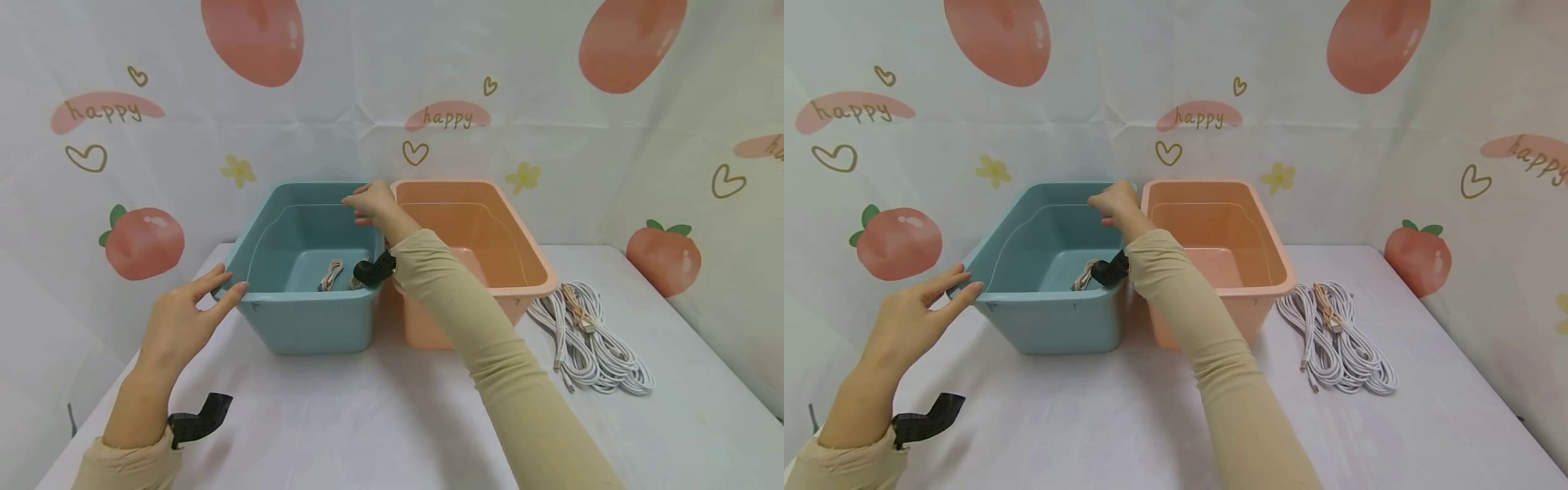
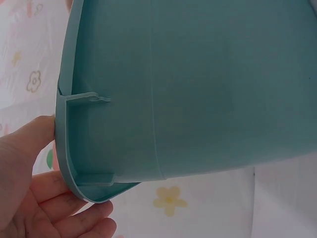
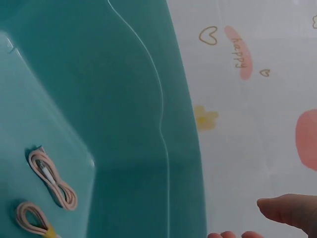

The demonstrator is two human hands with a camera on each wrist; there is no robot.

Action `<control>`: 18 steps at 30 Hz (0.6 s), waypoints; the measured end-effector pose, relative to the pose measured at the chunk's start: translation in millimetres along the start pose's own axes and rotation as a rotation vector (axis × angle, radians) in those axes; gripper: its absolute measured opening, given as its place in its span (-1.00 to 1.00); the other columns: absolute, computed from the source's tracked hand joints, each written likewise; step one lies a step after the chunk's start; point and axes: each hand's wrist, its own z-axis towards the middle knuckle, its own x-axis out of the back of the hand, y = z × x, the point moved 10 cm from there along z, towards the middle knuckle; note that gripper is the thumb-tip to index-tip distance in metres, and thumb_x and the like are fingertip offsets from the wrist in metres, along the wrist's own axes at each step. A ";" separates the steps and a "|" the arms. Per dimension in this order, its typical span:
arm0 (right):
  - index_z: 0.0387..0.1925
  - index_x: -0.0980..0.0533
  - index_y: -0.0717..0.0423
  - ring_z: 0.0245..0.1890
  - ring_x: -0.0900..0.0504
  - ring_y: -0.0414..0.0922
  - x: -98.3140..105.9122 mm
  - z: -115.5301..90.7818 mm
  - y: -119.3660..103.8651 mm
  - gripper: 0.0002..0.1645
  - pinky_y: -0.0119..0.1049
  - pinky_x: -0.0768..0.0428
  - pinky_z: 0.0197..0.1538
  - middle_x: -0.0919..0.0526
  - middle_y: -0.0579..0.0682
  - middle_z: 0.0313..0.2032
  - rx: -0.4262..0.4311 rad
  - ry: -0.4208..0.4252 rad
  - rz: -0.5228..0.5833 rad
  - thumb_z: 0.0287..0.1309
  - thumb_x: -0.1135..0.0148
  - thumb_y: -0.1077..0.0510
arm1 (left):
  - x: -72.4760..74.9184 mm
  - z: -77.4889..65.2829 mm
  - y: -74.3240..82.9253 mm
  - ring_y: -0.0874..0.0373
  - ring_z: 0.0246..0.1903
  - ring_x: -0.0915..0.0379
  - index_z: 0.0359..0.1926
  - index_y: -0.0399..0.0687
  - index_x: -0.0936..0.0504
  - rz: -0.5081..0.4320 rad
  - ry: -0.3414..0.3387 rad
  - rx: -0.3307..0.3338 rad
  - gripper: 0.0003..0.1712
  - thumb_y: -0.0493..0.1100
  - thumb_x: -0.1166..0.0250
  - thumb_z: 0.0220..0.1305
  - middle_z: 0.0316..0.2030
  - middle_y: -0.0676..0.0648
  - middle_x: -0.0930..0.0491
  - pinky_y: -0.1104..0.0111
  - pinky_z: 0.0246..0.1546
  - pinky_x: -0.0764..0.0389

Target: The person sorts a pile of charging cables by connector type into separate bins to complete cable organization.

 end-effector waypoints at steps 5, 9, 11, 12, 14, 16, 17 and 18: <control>0.22 -0.36 0.14 0.17 -0.49 0.02 -2.6 -6.1 -6.2 -0.47 -0.23 -0.60 0.07 -0.38 0.09 0.25 0.018 -0.070 -0.006 0.22 -0.15 0.15 | 0.1 0.0 0.8 -0.33 0.25 -0.20 0.24 -0.21 -0.40 -0.004 0.003 -0.003 -0.31 0.19 -0.11 0.29 0.29 -0.26 -0.30 -0.20 0.04 -0.35; 0.21 -0.34 0.15 0.17 -0.49 0.04 -0.9 -14.8 -14.6 -0.49 -0.19 -0.56 0.14 -0.41 0.13 0.22 0.043 -0.117 0.006 0.24 -0.13 0.14 | -0.3 0.0 1.1 -0.33 0.26 -0.19 0.24 -0.21 -0.40 -0.006 0.001 -0.001 -0.31 0.19 -0.10 0.29 0.29 -0.25 -0.30 -0.19 0.04 -0.35; 0.20 -0.34 0.16 0.15 -0.50 0.05 1.6 -19.9 -19.1 -0.50 -0.18 -0.56 0.14 -0.43 0.14 0.20 0.060 -0.138 0.008 0.24 -0.12 0.14 | -0.5 0.0 0.8 -0.33 0.26 -0.19 0.24 -0.21 -0.40 -0.008 -0.001 0.002 -0.31 0.19 -0.10 0.29 0.29 -0.25 -0.30 -0.19 0.04 -0.34; 0.19 -0.35 0.17 0.13 -0.51 0.05 3.2 -22.9 -21.3 -0.51 -0.18 -0.56 0.14 -0.45 0.14 0.19 0.069 -0.147 0.011 0.25 -0.12 0.14 | -0.8 0.0 0.5 -0.33 0.27 -0.18 0.25 -0.21 -0.40 -0.009 -0.003 0.004 -0.31 0.19 -0.10 0.29 0.29 -0.25 -0.29 -0.20 0.04 -0.34; 0.17 -0.36 0.16 0.09 -0.53 0.03 7.4 -28.2 -24.6 -0.53 -0.20 -0.57 0.12 -0.46 0.13 0.17 0.090 -0.160 0.006 0.25 -0.12 0.14 | -1.1 0.0 -0.2 -0.33 0.28 -0.17 0.25 -0.21 -0.39 -0.012 -0.007 0.009 -0.30 0.20 -0.09 0.29 0.30 -0.25 -0.29 -0.21 0.05 -0.33; 0.16 -0.38 0.15 0.03 -0.55 -0.01 12.5 -33.9 -27.0 -0.54 -0.22 -0.59 0.10 -0.47 0.10 0.15 0.116 -0.167 -0.017 0.25 -0.11 0.13 | -1.3 0.1 -0.8 -0.34 0.28 -0.16 0.25 -0.21 -0.39 -0.012 -0.008 0.013 -0.30 0.20 -0.09 0.29 0.30 -0.24 -0.28 -0.22 0.05 -0.32; 0.15 -0.38 0.14 0.00 -0.56 -0.04 15.5 -36.5 -27.5 -0.55 -0.22 -0.59 0.09 -0.48 0.10 0.14 0.128 -0.167 -0.032 0.25 -0.11 0.12 | -1.4 0.0 -1.0 -0.34 0.28 -0.15 0.26 -0.20 -0.38 -0.012 -0.010 0.014 -0.29 0.20 -0.09 0.29 0.30 -0.24 -0.28 -0.23 0.05 -0.32; 0.14 -0.39 0.13 -0.03 -0.56 -0.06 18.7 -39.0 -27.6 -0.56 -0.22 -0.59 0.09 -0.48 0.09 0.12 0.143 -0.166 -0.052 0.26 -0.11 0.11 | -1.4 0.0 -1.3 -0.33 0.28 -0.15 0.26 -0.20 -0.38 -0.012 -0.010 0.016 -0.29 0.21 -0.09 0.29 0.31 -0.24 -0.27 -0.23 0.05 -0.32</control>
